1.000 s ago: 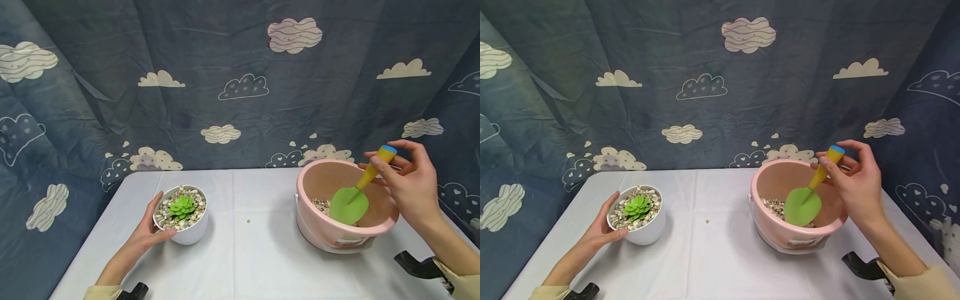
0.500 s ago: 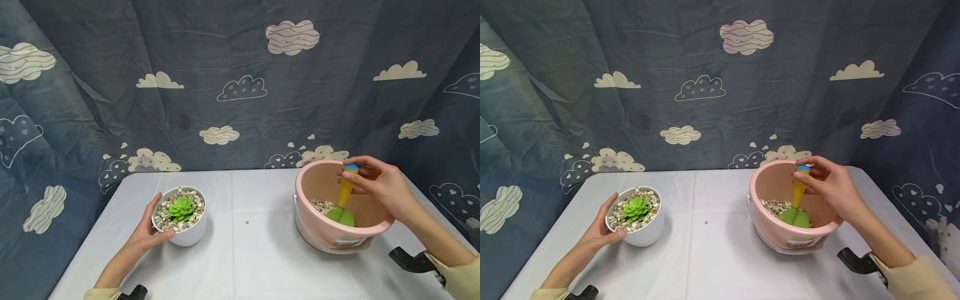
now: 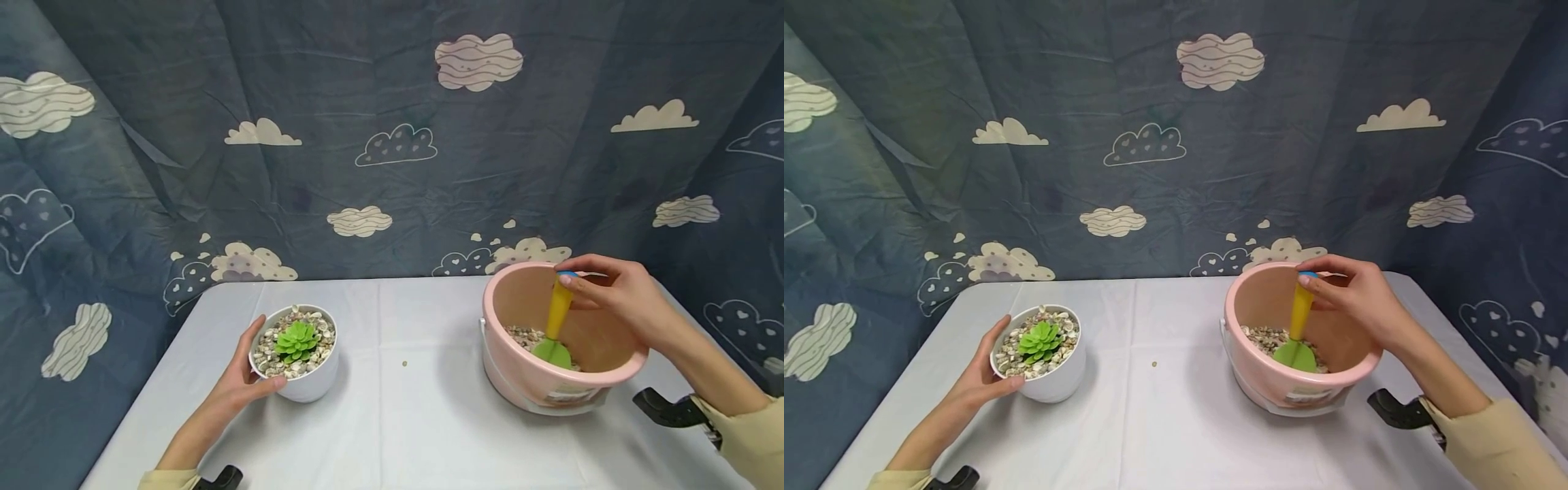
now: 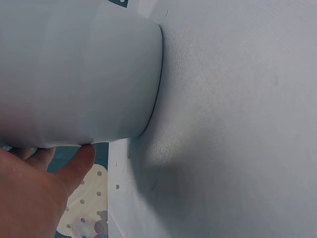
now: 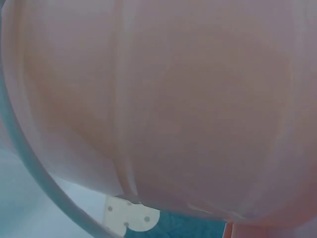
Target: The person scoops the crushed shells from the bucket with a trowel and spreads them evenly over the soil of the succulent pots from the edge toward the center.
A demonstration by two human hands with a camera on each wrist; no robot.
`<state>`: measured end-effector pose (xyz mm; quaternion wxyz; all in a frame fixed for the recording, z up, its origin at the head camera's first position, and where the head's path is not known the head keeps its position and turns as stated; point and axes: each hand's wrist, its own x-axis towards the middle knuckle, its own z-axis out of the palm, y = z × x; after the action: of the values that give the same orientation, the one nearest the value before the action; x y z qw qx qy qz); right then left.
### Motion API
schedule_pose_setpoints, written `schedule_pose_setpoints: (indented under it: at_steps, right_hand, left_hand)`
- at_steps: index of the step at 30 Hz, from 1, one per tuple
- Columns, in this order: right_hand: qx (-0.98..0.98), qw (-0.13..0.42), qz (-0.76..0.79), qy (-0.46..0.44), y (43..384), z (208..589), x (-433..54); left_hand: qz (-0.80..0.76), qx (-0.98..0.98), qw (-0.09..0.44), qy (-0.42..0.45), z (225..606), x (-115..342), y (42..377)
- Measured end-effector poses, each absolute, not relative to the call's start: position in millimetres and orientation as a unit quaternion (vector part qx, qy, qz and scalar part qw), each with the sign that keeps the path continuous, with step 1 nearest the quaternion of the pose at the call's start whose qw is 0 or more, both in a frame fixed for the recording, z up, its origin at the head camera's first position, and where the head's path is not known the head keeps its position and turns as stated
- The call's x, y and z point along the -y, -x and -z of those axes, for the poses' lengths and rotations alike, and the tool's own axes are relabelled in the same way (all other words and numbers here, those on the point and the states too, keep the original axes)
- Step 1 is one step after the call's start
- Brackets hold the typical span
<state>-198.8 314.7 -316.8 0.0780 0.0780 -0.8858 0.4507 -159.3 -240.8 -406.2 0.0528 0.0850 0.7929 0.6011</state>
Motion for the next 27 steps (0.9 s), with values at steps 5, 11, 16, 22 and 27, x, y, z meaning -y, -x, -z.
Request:
schedule_pose_setpoints:
  at_steps: [5, 11, 16, 22, 27]
  right_hand:
    - [0.895, 0.068, -0.432, -0.094, 203, 318, -320]
    - [0.903, 0.056, -0.408, -0.124, 211, 317, -323]
    - [0.9, 0.024, -0.417, -0.127, 218, 314, -322]
    - [0.891, 0.003, -0.438, -0.12, 223, 314, -319]
    - [0.891, 0.011, -0.438, -0.118, 223, 316, -318]
  left_hand:
    - [-0.612, -0.785, 0.053, -0.084, 407, 240, 158]
    - [-0.611, -0.785, 0.052, -0.087, 407, 239, 158]
    - [-0.61, -0.786, 0.051, -0.088, 407, 239, 158]
    - [-0.618, -0.78, 0.05, -0.087, 407, 238, 157]
    - [-0.621, -0.777, 0.048, -0.091, 408, 238, 158]
